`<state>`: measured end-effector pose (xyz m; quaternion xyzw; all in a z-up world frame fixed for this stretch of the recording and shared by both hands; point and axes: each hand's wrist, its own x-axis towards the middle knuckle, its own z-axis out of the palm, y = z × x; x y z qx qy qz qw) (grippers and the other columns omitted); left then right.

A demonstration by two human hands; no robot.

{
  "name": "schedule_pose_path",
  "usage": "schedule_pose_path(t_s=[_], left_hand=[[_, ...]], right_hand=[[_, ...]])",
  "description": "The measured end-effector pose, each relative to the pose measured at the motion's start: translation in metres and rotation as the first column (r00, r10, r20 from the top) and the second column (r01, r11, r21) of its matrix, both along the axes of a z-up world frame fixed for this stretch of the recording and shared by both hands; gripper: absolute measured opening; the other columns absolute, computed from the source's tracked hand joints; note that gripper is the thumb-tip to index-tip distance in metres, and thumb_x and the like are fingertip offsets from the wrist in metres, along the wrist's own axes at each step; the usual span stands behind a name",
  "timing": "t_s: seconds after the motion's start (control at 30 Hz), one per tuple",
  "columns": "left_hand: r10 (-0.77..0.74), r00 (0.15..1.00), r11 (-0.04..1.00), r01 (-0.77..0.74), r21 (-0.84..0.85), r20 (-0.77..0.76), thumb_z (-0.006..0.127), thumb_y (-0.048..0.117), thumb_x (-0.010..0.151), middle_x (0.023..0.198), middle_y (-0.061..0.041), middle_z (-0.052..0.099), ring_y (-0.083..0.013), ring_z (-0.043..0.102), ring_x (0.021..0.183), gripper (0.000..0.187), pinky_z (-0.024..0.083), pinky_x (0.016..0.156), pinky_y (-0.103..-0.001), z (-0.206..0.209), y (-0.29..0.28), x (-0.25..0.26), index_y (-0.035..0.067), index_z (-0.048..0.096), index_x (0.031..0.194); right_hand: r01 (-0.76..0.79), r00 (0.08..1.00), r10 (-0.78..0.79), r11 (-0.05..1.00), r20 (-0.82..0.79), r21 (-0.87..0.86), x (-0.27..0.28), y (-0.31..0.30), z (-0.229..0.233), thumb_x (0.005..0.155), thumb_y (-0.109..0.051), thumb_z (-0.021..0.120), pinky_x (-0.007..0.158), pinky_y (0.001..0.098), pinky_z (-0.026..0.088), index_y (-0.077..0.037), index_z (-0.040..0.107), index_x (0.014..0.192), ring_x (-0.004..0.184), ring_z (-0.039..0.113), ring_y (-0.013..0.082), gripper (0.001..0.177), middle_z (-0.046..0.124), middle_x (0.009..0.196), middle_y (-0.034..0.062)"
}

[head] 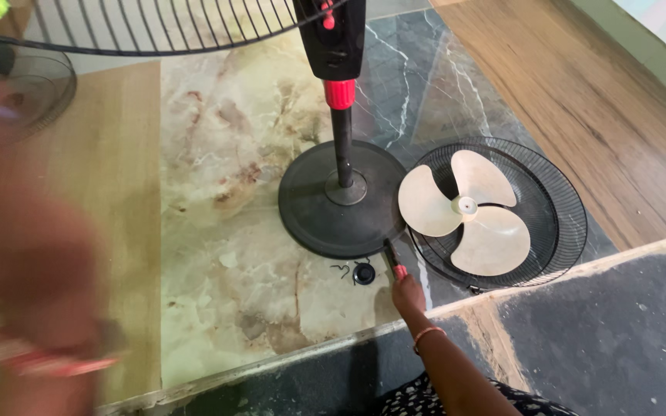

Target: The person removes the front grill of a standing fan, then unscrews the central nut to detach the fan blades. They place the blades on the floor and use pliers to remove a metal clip from the motor shaft.

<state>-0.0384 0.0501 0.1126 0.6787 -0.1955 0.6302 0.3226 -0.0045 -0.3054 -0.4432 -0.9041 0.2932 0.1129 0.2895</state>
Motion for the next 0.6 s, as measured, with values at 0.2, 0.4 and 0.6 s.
schedule_pose_path(t_s=[0.2, 0.4, 0.6], left_hand=[[-0.268, 0.870, 0.963, 0.250, -0.100, -0.414, 0.066, 0.009, 0.099, 0.120, -0.009, 0.067, -0.0259, 0.063, 0.119, 0.015, 0.048, 0.109, -0.040, -0.134, -0.060, 0.000, 0.007, 0.067, 0.115], [-0.332, 0.557, 0.943, 0.222, -0.248, -0.761, 0.068, 0.015, 0.089, 0.113, -0.007, 0.069, -0.0256, 0.066, 0.105, 0.019, 0.054, 0.083, -0.037, -0.218, -0.102, -0.013, 0.010, 0.071, 0.108], [-0.184, 0.601, 0.974, 0.217, -0.062, -0.778, 0.069, 0.026, 0.091, 0.119, -0.013, 0.066, -0.0330, 0.063, 0.112, 0.040, 0.051, 0.091, -0.043, -0.219, -0.103, -0.021, 0.011, 0.061, 0.127]], right_hand=[[0.033, 0.989, -0.072, 0.958, 0.129, 0.285, -0.003, -0.013, 0.037, 0.099, -0.057, 0.052, 0.076, 0.0453, 0.052, -0.005, 0.074, 0.098, 0.084, 0.069, 0.0309, 0.057, 0.073, 0.090, 0.0154], [-0.078, 0.961, -0.150, 0.661, 0.233, 0.746, -0.007, 0.016, 0.122, 0.099, -0.048, 0.060, 0.038, 0.0301, 0.026, -0.010, 0.058, 0.077, 0.042, 0.037, 0.0083, 0.044, 0.045, 0.057, -0.0027], [-0.408, 0.886, -0.024, 0.434, 0.463, 0.803, -0.021, 0.048, 0.247, 0.102, -0.049, 0.056, 0.033, 0.0257, 0.023, -0.013, 0.049, 0.072, 0.038, 0.032, 0.0047, 0.047, 0.040, 0.055, -0.0053]])
